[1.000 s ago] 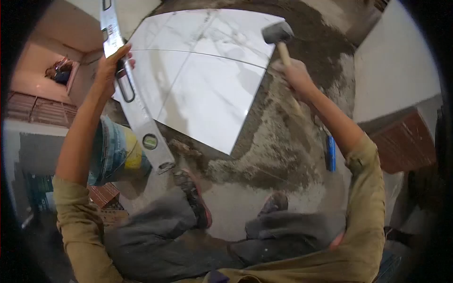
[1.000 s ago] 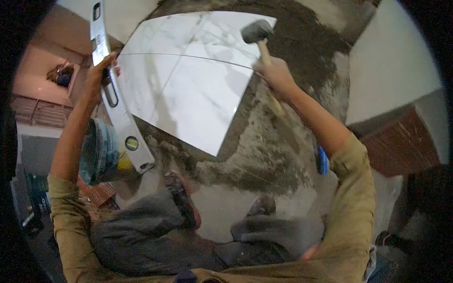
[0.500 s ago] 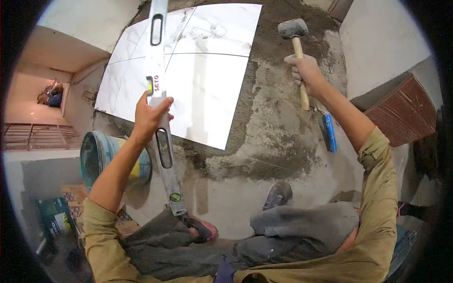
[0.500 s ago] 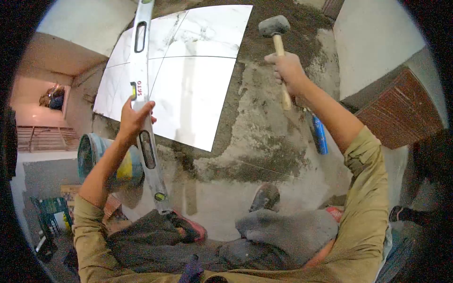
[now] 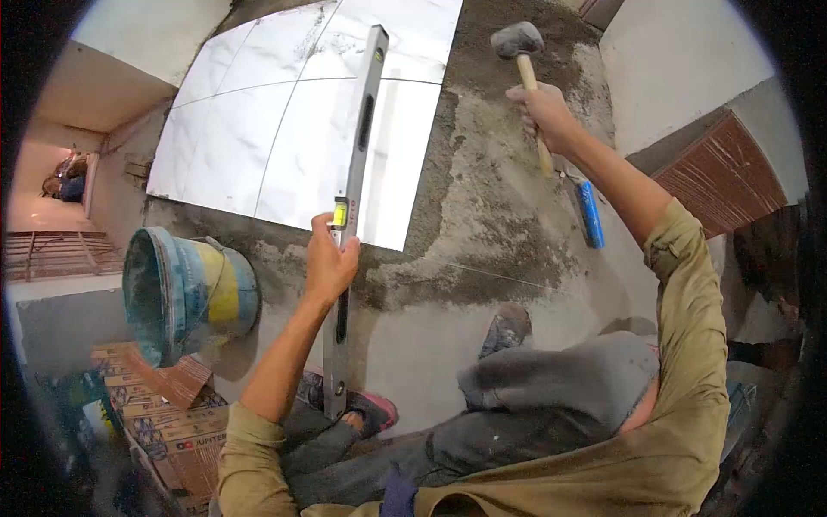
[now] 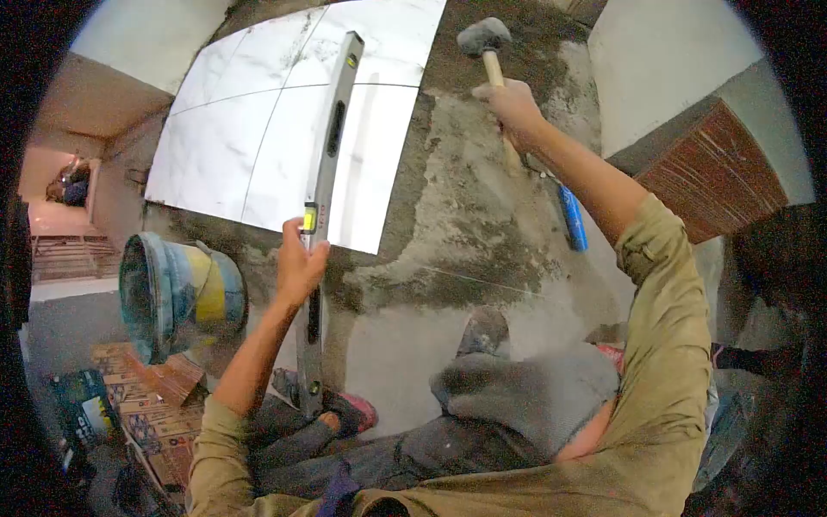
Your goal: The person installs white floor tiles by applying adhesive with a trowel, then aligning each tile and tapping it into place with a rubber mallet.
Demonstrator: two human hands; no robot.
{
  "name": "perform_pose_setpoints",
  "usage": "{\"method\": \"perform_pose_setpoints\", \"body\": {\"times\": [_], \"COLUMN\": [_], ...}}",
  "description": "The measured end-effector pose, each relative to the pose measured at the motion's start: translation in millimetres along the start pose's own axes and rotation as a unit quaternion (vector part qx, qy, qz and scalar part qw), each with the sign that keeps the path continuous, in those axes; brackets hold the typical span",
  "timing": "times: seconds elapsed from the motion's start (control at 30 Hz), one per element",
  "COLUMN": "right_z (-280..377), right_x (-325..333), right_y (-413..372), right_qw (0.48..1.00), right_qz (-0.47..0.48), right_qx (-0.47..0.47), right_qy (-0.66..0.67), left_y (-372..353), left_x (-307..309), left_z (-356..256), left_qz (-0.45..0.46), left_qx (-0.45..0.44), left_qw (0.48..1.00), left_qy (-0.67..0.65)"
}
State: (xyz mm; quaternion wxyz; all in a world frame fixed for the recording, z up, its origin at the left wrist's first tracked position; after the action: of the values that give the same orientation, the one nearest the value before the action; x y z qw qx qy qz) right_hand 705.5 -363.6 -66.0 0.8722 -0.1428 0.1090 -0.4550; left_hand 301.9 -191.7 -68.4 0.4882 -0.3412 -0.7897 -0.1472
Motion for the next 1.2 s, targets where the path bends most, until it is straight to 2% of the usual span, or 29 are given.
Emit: {"method": "perform_pose_setpoints", "body": {"times": [0.03,0.07,0.17,0.23,0.3,0.33,0.43,0.57,0.63,0.67,0.77,0.83,0.87,0.9,0.97,1.03,1.1,1.17,1.2], "right_z": [-0.8,1.5,-2.7,-2.8,-0.1,-6.4,-10.5,-13.8,-15.4,-15.2,-21.2,-8.5,-8.8,-1.0,17.1,43.4,73.5,51.9,47.5], "right_x": [-4.1,-10.2,-25.4,-30.4,-35.6,-34.4,-37.4,-31.1,-18.4,-11.4,7.4,17.0,15.7,6.6,-30.0,-95.4,-175.3,-229.9,-253.5], "right_y": [-3.0,-4.5,4.7,6.1,6.7,12.8,35.4,44.2,40.5,38.6,45.8,52.6,53.5,49.0,42.2,26.8,-16.3,-30.2,-35.8], "right_qw": [1.000,1.000,1.000,0.999,0.997,0.998,0.990,0.992,0.996,0.996,0.996,0.960,0.951,0.951,0.918,0.904,0.902,0.906,0.889], "right_qz": [-0.001,0.003,0.027,0.041,0.040,0.035,0.047,0.053,0.007,0.000,-0.007,-0.031,-0.016,-0.008,0.021,0.076,0.200,0.311,0.329], "right_qx": [-0.004,-0.002,0.009,0.016,0.050,0.038,0.073,0.077,0.056,0.054,0.058,0.150,0.139,0.143,0.172,0.206,0.234,0.089,0.090], "right_qy": [-0.005,-0.008,-0.001,0.007,-0.031,-0.041,-0.110,-0.087,-0.075,-0.075,-0.072,-0.234,-0.275,-0.275,-0.358,-0.368,-0.303,-0.273,-0.304], "left_y": [-0.5,1.9,-2.7,-1.6,-10.3,-13.6,-23.2,-51.7,-67.4,-68.3,-70.3,-70.2,-69.9,-69.5,-68.6,-66.1,-66.0,-63.1,-64.5], "left_x": [-13.2,-20.0,-16.9,-33.7,-42.4,-45.3,-53.7,-55.9,-50.1,-55.9,-68.5,-68.2,-69.8,-71.6,-79.5,-76.1,-76.9,-69.2,-69.3], "left_z": [3.7,-3.0,-33.6,-30.7,-27.3,-25.1,-25.6,-22.8,-30.5,-21.5,-4.2,-5.8,-7.2,-3.7,3.5,2.2,-1.0,-5.5,-6.4], "left_qz": [0.004,-0.020,0.018,0.051,0.053,0.052,0.018,0.011,-0.042,-0.022,0.027,0.045,0.059,0.053,0.061,0.040,0.035,0.017,0.022], "left_qx": [0.003,-0.043,-0.052,-0.066,-0.064,-0.060,-0.085,-0.091,-0.158,-0.122,-0.091,-0.086,-0.082,-0.075,-0.076,-0.068,-0.075,-0.073,-0.071], "left_qw": [1.000,0.999,0.998,0.992,0.995,0.997,0.995,0.994,0.984,0.991,0.992,0.991,0.989,0.990,0.993,0.993,0.993,0.994,0.994], "left_qy": [-0.004,0.000,-0.011,0.093,0.059,0.025,0.059,0.060,0.072,0.051,0.082,0.094,0.108,0.108,0.066,0.093,0.085,0.075,0.080]}}
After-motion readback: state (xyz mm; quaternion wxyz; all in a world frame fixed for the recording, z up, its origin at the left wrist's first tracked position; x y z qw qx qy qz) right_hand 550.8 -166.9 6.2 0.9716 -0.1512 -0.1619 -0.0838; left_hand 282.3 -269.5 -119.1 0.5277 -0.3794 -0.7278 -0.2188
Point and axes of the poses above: each hand's wrist, its own y-axis towards the middle knuckle, its own x-axis out of the back of the hand, z = x × y, the point moved 10 cm from there along y, towards the middle knuckle, and after that the axes turned 13 degrees about y, right-handed, at the moved point
